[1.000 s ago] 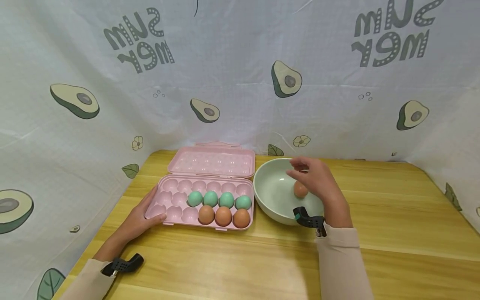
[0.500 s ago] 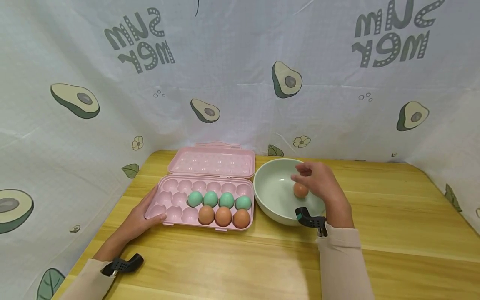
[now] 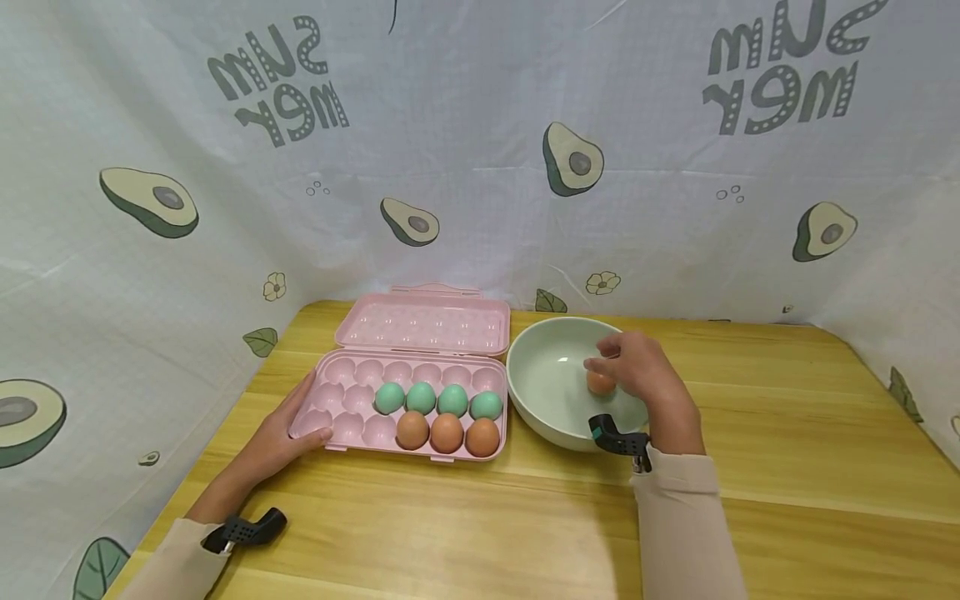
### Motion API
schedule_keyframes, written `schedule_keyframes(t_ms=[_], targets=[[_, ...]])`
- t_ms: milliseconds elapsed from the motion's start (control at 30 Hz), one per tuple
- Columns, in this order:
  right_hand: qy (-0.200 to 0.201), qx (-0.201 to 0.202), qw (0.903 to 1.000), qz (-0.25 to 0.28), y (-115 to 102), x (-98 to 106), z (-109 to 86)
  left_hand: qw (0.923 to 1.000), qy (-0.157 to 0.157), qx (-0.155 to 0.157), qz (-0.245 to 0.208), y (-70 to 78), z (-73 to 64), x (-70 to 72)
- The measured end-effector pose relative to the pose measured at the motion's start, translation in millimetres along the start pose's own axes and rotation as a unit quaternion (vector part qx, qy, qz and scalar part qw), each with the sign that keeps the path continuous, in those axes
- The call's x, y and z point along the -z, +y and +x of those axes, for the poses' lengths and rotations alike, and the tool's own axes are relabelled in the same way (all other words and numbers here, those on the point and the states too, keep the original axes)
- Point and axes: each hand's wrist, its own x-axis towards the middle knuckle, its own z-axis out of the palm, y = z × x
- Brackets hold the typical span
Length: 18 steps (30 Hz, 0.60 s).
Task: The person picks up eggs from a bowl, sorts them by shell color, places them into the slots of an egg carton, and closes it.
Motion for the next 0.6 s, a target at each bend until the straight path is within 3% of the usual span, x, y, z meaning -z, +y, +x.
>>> schedule_keyframes(t_ms=[600], targets=[[-0.033,-0.033,0.9989,-0.007,-2.5,-3.4,2.7,1.0,0.001,-0.003,0.002,0.6,-0.3,0.6]])
